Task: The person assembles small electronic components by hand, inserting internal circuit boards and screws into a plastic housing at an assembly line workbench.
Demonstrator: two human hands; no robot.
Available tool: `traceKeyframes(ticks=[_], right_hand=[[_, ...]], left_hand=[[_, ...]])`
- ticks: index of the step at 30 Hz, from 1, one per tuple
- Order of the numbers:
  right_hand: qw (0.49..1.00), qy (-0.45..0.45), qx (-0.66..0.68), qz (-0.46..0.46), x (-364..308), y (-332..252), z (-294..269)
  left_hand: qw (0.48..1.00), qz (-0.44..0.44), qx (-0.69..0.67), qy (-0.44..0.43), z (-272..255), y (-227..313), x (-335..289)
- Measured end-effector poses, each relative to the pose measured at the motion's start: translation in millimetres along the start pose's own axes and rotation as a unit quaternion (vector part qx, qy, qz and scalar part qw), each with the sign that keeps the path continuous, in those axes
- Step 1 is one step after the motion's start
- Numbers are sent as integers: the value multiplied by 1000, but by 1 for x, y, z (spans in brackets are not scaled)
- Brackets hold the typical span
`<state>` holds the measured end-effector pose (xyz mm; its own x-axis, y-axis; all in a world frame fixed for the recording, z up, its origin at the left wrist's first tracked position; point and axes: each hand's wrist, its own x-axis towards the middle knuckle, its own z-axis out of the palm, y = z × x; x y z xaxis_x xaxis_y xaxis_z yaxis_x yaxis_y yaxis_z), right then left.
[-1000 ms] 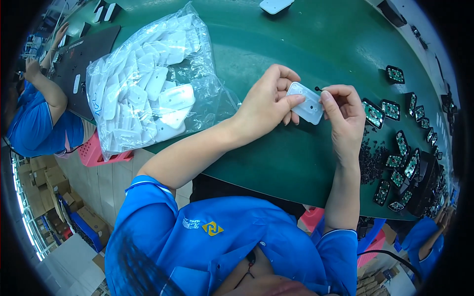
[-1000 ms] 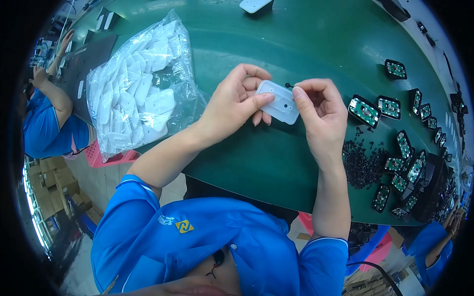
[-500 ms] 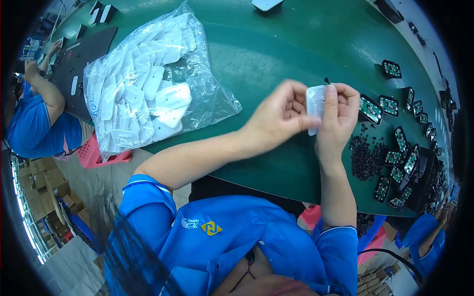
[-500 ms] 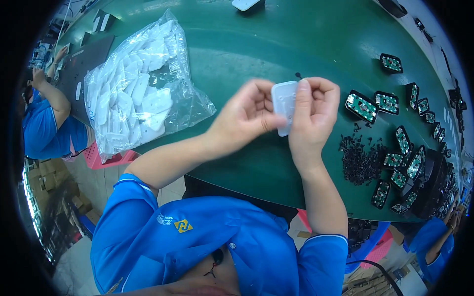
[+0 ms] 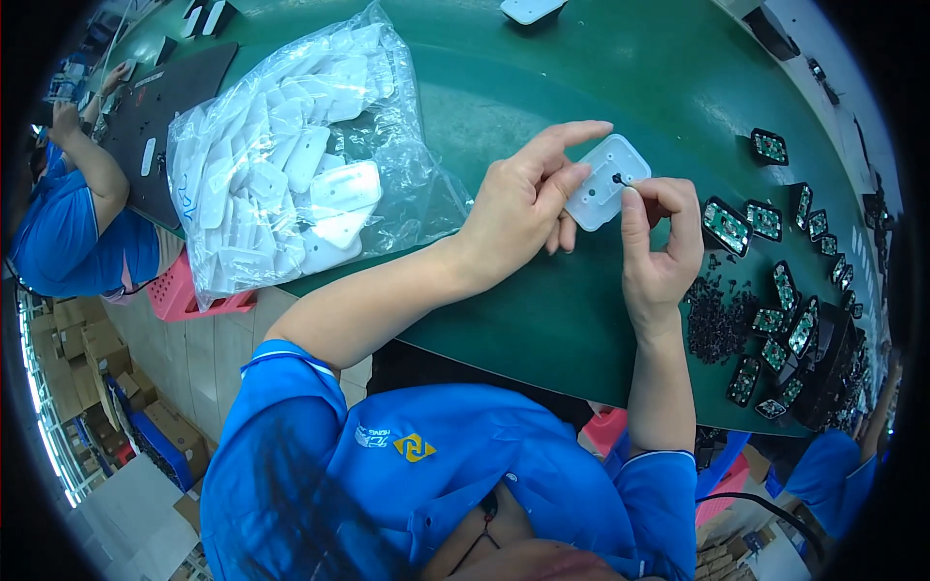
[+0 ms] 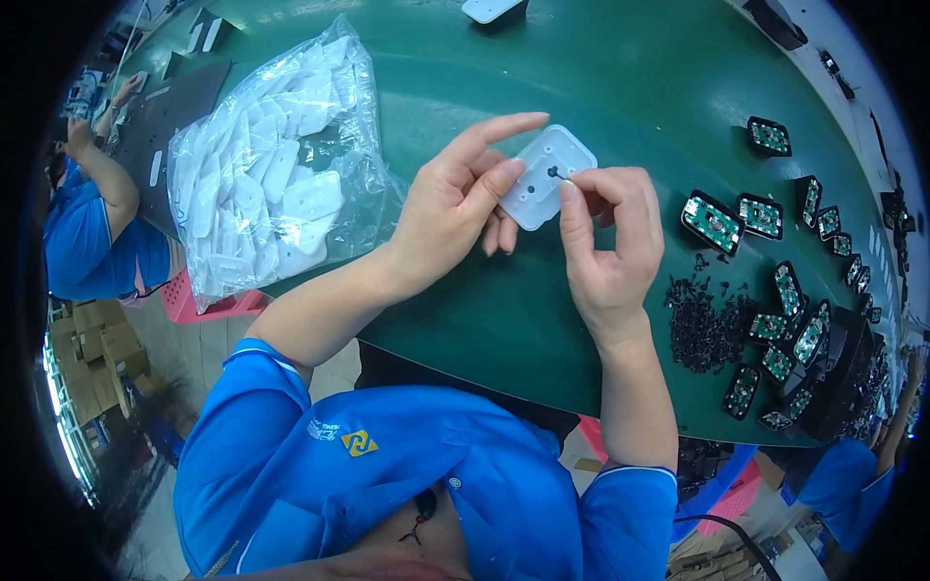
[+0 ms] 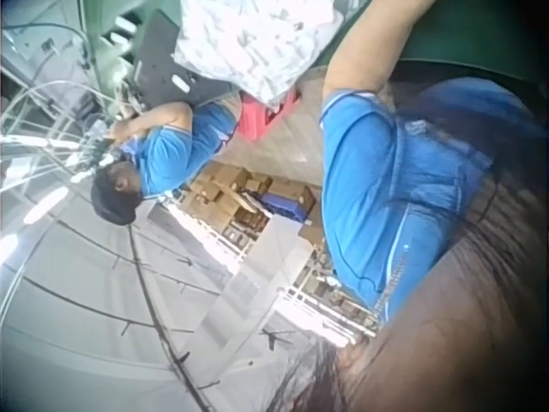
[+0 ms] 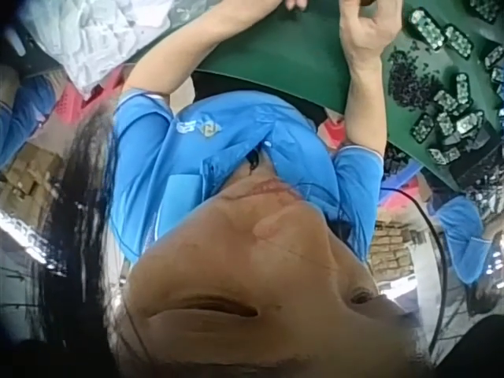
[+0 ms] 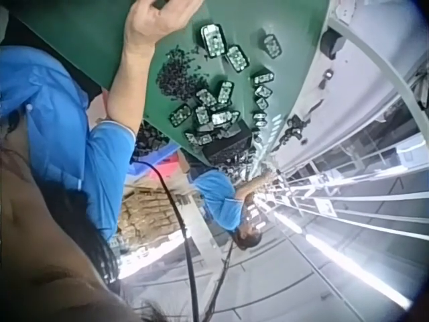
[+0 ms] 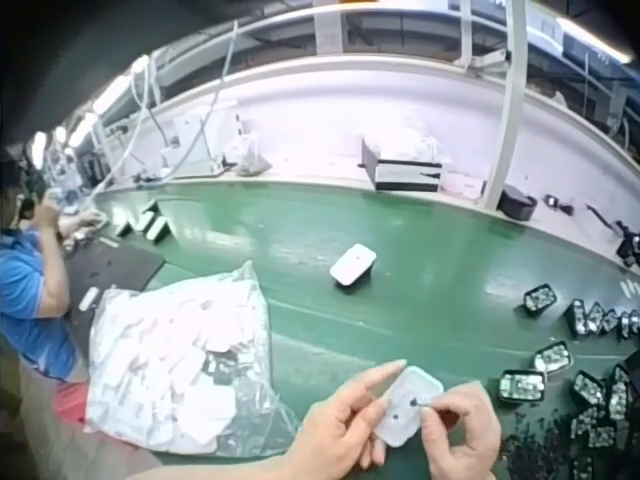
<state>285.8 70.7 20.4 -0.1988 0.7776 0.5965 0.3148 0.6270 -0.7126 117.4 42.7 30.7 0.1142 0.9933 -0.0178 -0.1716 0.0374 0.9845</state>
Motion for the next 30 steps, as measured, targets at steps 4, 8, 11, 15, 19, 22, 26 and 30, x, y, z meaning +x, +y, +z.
traceKeyframes(ticks=[4, 8, 11, 15, 19, 22, 26, 30], right_hand=[[991, -9, 85, 103, -1, 0, -1], [986, -26, 98, 136, -1, -4, -3], [992, -34, 82, 93, -1, -4, -2], [991, -74, 93, 65, -1, -4, -2], [989, -76, 102, 75, 0, -3, -1], [989, -79, 78, 100, 1, -6, -2], [986, -62, 85, 129, 1, -7, -3], [989, -43, 72, 118, 4, -1, -5]], left_hand=[[984, 125, 130, 18, 1, -4, 1], [964, 187, 183, 33, 2, -4, 2], [919, 283, 271, 31, 1, -6, 4], [918, 290, 267, 48, 1, -11, 5], [910, 290, 291, 50, -2, -10, 5], [935, 252, 245, 39, -1, -11, 5], [979, 114, 170, 17, 3, -1, -1], [998, 58, -13, -3, 1, -6, 4]])
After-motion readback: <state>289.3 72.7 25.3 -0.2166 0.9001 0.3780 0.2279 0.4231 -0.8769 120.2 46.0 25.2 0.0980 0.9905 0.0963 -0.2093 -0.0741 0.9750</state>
